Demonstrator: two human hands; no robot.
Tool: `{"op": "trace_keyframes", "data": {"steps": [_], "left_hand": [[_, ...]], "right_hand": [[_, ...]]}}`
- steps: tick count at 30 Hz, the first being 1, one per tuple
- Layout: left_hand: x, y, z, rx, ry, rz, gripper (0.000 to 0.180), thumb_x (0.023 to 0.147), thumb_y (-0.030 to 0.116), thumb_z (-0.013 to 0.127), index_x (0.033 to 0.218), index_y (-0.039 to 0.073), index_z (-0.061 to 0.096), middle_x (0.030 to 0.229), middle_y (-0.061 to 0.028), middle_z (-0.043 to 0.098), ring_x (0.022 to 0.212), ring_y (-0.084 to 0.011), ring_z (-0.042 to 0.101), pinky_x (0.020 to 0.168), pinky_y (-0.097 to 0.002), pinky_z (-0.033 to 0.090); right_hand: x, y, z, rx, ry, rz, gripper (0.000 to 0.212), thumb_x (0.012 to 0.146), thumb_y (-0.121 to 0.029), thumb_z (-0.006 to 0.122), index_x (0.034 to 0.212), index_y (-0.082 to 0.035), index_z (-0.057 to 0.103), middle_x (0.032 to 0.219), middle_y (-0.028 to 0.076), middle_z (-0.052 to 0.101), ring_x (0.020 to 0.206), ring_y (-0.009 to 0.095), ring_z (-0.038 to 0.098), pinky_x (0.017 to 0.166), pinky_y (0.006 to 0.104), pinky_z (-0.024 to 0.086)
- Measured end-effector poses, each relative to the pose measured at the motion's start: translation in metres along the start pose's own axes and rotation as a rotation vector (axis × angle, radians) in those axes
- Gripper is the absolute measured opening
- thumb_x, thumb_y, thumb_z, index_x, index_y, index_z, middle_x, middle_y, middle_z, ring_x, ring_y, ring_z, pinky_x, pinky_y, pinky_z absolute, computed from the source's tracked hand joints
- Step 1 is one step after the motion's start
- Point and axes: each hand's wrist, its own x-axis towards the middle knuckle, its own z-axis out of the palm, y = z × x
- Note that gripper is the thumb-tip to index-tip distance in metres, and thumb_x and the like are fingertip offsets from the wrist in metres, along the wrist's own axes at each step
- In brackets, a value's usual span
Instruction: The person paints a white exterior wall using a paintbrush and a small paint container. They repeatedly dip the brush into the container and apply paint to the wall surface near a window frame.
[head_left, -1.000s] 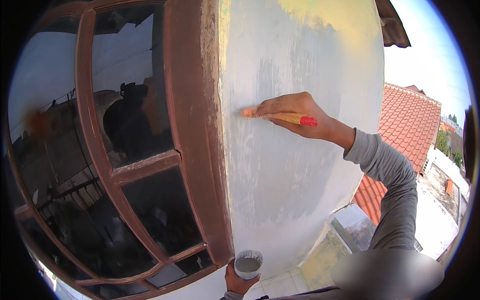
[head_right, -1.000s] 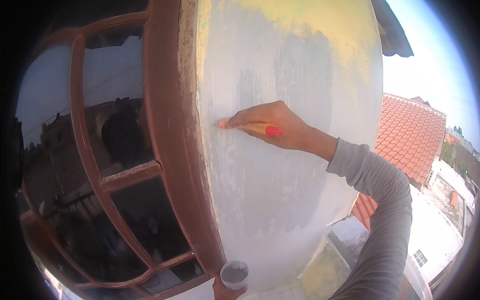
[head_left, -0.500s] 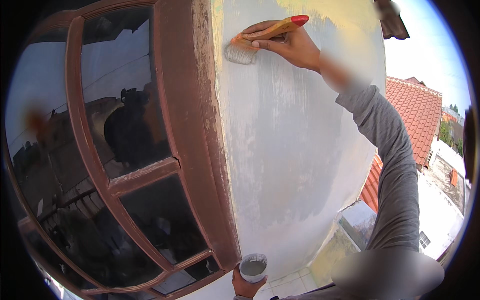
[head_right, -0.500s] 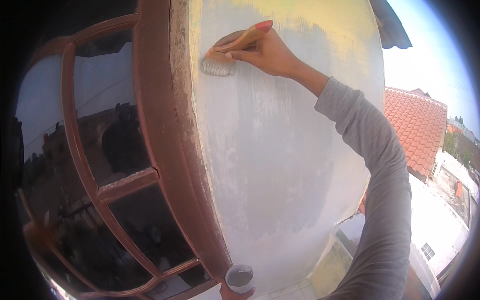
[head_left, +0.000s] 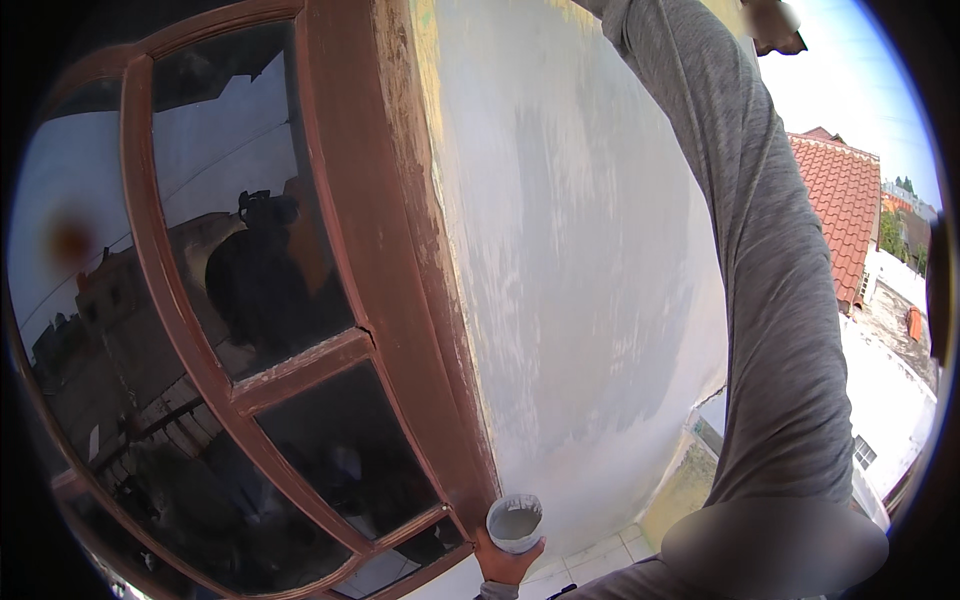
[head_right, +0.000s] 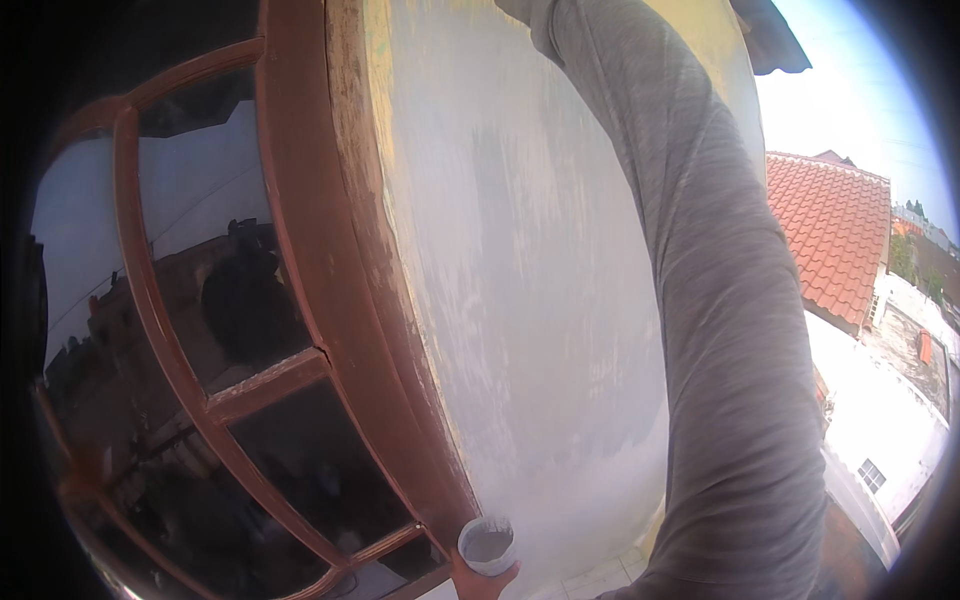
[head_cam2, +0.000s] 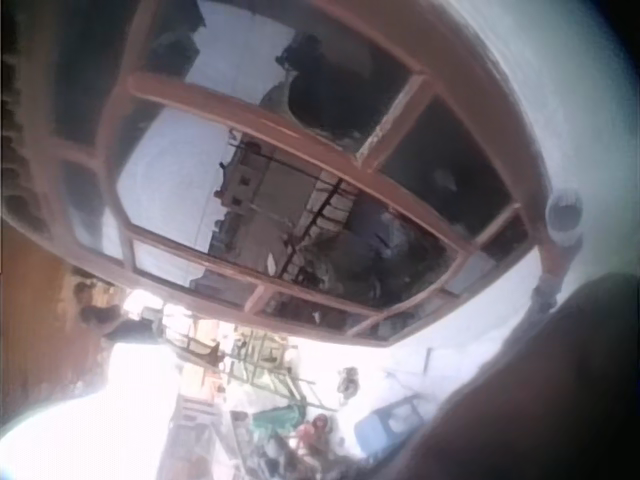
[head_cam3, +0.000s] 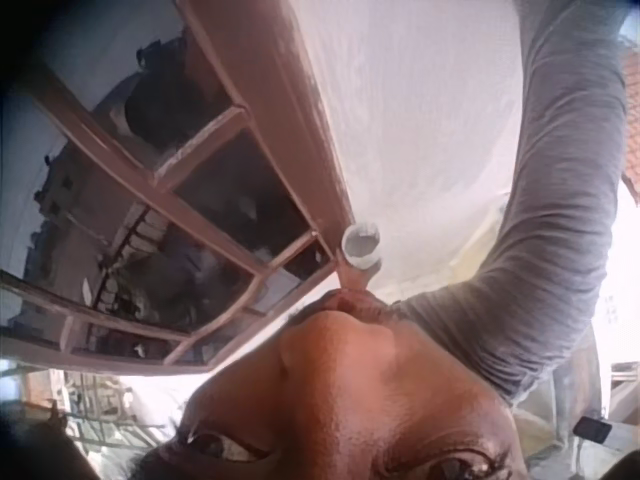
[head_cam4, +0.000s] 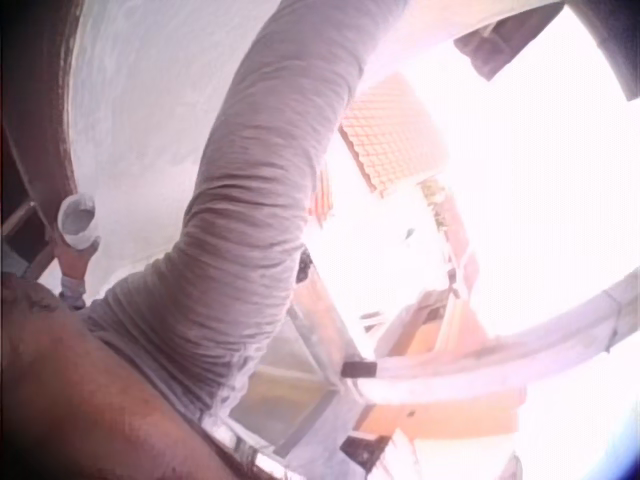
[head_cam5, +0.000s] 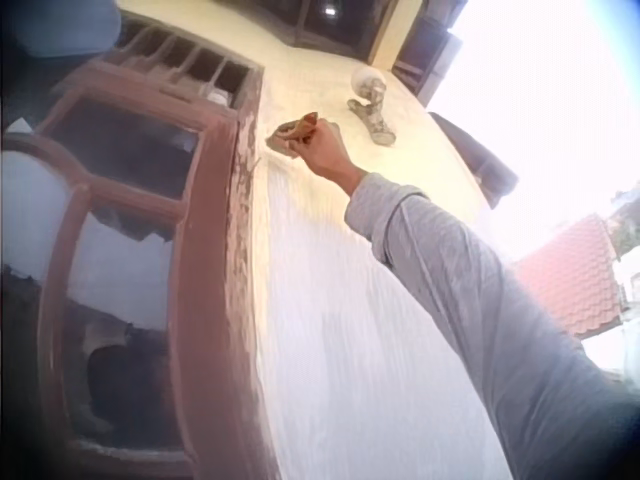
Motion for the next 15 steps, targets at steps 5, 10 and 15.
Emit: {"op": "trace_keyframes", "data": {"steps": [5,10,15], "left_hand": [[0.0,0.001,-0.015,-0.196,-0.072,-0.031,0.095,0.059,0.034,0.104,0.129,-0.001,0.051,0.117,-0.0213,0.072,0.105,-0.0355,0.076,0.09,-0.0474,0.062],[-0.003,-0.01,-0.016,-0.184,-0.222,0.023,0.097,0.06,0.035,0.105,0.132,-0.001,0.051,0.12,-0.0214,0.072,0.108,-0.0349,0.075,0.092,-0.0476,0.062],[-0.011,-0.026,-0.034,-0.122,-0.21,0.018,0.099,0.06,0.035,0.105,0.135,-0.001,0.052,0.123,-0.0215,0.071,0.11,-0.0343,0.075,0.094,-0.0477,0.061]], "right_hand": [[-0.028,-0.026,-0.001,-0.26,-0.192,0.049,0.024,0.088,-0.003,0.078,0.111,-0.007,0.082,0.109,0.015,0.08,0.088,0.03,0.076,0.08,0.0386,0.06],[-0.088,-0.098,-0.03,-0.208,-0.372,-0.016,0.027,0.091,-0.001,0.075,0.117,-0.008,0.081,0.118,0.011,0.08,0.1,0.029,0.078,0.087,0.0368,0.062],[-0.158,-0.156,-0.02,-0.241,-0.452,0.029,0.024,0.099,-0.011,0.074,0.122,-0.013,0.081,0.122,0.007,0.08,0.103,0.026,0.078,0.096,0.0365,0.063]]}}
